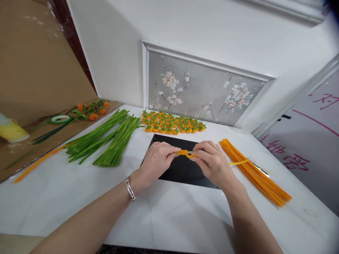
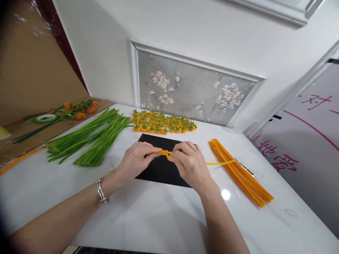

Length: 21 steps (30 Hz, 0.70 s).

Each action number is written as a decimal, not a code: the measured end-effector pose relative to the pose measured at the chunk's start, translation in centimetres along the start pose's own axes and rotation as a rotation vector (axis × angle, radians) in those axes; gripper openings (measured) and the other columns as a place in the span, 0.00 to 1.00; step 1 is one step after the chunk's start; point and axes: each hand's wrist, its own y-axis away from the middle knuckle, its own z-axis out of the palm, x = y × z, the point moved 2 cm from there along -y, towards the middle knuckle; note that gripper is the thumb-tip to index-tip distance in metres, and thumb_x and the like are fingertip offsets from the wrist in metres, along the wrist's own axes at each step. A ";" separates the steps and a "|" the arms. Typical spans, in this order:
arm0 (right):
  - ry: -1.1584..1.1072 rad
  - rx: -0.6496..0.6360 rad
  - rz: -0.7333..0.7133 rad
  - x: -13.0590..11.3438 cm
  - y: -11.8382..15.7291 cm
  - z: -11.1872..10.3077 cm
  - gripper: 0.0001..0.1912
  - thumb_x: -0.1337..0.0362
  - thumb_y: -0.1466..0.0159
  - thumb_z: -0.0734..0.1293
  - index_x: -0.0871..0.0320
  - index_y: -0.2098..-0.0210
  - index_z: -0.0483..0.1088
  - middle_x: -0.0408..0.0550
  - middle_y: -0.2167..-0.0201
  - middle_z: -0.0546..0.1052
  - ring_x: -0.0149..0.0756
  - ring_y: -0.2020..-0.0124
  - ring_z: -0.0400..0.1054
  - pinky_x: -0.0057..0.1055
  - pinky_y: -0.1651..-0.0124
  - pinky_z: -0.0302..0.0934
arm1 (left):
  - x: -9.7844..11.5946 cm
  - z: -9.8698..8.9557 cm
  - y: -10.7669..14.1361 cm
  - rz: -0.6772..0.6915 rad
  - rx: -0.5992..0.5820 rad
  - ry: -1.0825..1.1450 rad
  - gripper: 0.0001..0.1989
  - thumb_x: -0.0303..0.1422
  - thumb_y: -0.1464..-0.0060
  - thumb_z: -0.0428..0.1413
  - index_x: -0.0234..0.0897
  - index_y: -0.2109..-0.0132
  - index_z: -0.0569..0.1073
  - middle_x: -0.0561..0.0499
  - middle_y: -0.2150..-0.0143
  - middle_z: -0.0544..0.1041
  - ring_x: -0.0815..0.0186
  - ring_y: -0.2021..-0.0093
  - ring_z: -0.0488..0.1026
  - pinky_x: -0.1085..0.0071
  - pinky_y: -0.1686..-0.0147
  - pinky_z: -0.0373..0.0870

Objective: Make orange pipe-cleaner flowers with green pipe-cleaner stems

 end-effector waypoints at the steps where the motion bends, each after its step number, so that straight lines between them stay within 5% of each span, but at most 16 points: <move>1: -0.026 0.010 0.009 0.0 0.0 -0.1 0.09 0.64 0.33 0.61 0.56 0.64 0.72 0.51 0.58 0.74 0.40 0.57 0.66 0.37 0.54 0.60 | 0.0 0.0 0.0 -0.005 0.003 0.018 0.08 0.27 0.44 0.56 0.41 0.59 0.79 0.53 0.66 0.81 0.65 0.65 0.75 0.67 0.61 0.66; 6: -0.153 -0.076 0.200 0.3 0.0 -0.1 0.07 0.64 0.32 0.58 0.55 0.60 0.67 0.45 0.68 0.75 0.33 0.71 0.69 0.28 0.68 0.60 | 0.6 -0.1 0.0 0.146 0.035 0.015 0.08 0.28 0.42 0.55 0.41 0.59 0.78 0.53 0.67 0.81 0.66 0.65 0.75 0.67 0.60 0.65; 11: -0.168 -0.108 0.236 0.6 0.1 -0.1 0.10 0.65 0.32 0.57 0.55 0.64 0.69 0.42 0.74 0.75 0.32 0.73 0.68 0.26 0.69 0.58 | 1.2 -0.1 0.1 0.235 0.092 -0.019 0.07 0.27 0.41 0.54 0.39 0.59 0.77 0.51 0.67 0.81 0.65 0.65 0.76 0.65 0.59 0.65; 21: -0.047 -0.047 0.170 0.2 0.2 -0.7 0.11 0.64 0.32 0.58 0.55 0.64 0.71 0.46 0.71 0.75 0.33 0.72 0.68 0.28 0.68 0.57 | 1.5 -0.3 -0.2 -0.123 -0.237 0.466 0.11 0.30 0.45 0.57 0.39 0.54 0.77 0.52 0.61 0.81 0.66 0.62 0.78 0.73 0.63 0.74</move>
